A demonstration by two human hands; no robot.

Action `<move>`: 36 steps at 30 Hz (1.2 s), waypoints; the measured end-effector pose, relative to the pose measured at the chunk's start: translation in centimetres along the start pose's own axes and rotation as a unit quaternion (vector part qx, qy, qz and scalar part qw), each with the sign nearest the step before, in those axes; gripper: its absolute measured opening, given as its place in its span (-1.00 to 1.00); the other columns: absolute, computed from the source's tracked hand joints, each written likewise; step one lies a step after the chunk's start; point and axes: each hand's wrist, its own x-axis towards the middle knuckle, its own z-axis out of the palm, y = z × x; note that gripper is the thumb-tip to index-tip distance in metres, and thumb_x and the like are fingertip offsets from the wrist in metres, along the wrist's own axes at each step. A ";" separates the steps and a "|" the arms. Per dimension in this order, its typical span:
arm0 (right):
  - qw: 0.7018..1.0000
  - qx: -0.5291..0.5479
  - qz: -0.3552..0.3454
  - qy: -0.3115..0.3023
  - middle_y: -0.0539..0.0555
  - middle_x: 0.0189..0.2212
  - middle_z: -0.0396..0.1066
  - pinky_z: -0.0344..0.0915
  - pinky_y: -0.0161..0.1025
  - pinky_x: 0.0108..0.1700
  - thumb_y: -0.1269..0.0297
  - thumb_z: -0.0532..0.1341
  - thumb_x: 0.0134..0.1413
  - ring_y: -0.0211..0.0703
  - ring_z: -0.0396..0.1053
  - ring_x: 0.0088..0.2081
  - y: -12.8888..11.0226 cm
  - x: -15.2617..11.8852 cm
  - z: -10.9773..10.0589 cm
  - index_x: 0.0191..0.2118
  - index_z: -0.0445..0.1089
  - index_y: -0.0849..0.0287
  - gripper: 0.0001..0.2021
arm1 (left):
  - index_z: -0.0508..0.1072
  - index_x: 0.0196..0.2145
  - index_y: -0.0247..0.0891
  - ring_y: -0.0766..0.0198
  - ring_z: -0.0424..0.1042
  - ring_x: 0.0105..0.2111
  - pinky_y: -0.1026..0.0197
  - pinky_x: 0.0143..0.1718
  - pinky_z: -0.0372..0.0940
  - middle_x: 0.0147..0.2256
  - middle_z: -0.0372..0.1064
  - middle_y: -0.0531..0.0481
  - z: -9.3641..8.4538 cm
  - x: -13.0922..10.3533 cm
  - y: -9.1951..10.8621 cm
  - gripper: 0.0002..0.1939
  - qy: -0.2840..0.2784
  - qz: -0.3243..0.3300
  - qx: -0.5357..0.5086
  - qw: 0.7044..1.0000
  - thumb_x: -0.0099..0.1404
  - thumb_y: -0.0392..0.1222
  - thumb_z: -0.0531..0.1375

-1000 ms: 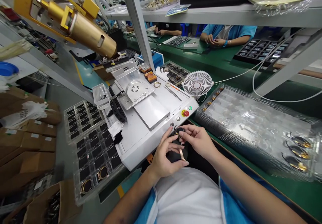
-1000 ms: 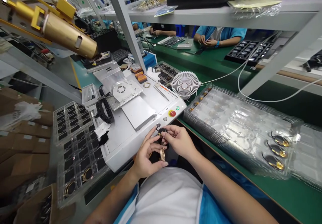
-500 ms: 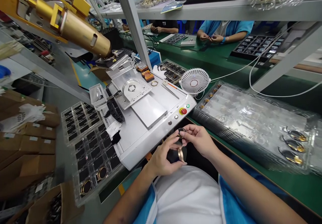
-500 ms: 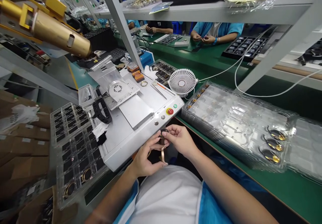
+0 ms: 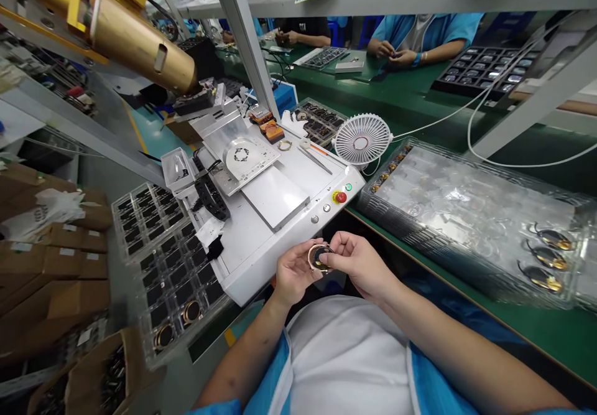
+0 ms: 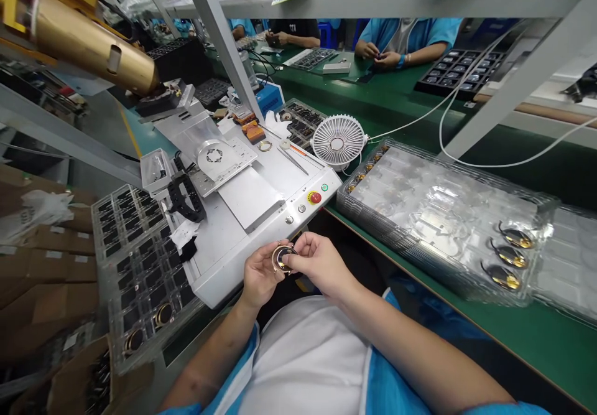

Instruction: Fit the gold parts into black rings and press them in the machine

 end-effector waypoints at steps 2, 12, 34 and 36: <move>1.000 -0.014 -0.023 0.015 -0.09 -0.60 0.37 0.19 -0.39 -0.48 0.31 0.55 -0.40 -0.36 0.26 -0.55 0.0 -0.1 0.4 -0.50 0.25 0.17 -0.57 | 0.59 0.06 -0.06 0.02 0.60 0.03 0.07 0.03 0.54 0.06 0.58 -0.16 -0.1 -0.1 -0.2 -0.44 0.000 0.010 0.008 1.000 0.08 -0.19 0.54; 0.993 -0.087 -0.075 0.014 -0.16 -0.59 0.27 0.08 -0.39 -0.52 0.35 0.38 -0.25 -0.37 0.14 -0.55 0.1 -0.1 1.0 -0.43 0.17 0.12 -0.68 | 0.61 0.03 0.04 0.08 0.63 -0.03 0.13 0.01 0.55 0.03 0.59 -0.11 0.1 0.0 0.2 -0.46 0.004 0.049 0.021 0.999 0.08 -0.21 0.53; 0.993 -0.109 0.034 -0.041 -0.03 -0.68 0.40 0.27 -0.41 -0.67 -0.03 0.58 -0.30 -0.31 0.30 -0.67 0.8 1.2 -0.9 -0.48 0.29 0.19 -0.48 | 0.66 -0.07 -0.01 0.03 0.66 -0.11 0.07 -0.03 0.58 -0.07 0.63 -0.08 0.3 -0.5 -0.3 -0.49 0.087 0.052 0.086 0.991 -0.01 -0.22 0.57; 0.995 -0.081 0.033 -0.049 -0.03 -0.70 0.39 0.26 -0.41 -0.69 -0.04 0.59 -0.34 -0.33 0.26 -0.70 0.9 1.3 -0.9 -0.52 0.26 0.18 -0.45 | 0.65 -0.05 0.02 0.02 0.65 -0.08 0.06 -0.01 0.58 -0.06 0.63 -0.06 0.4 -0.4 -0.1 -0.47 0.073 0.067 0.094 0.991 0.00 -0.27 0.56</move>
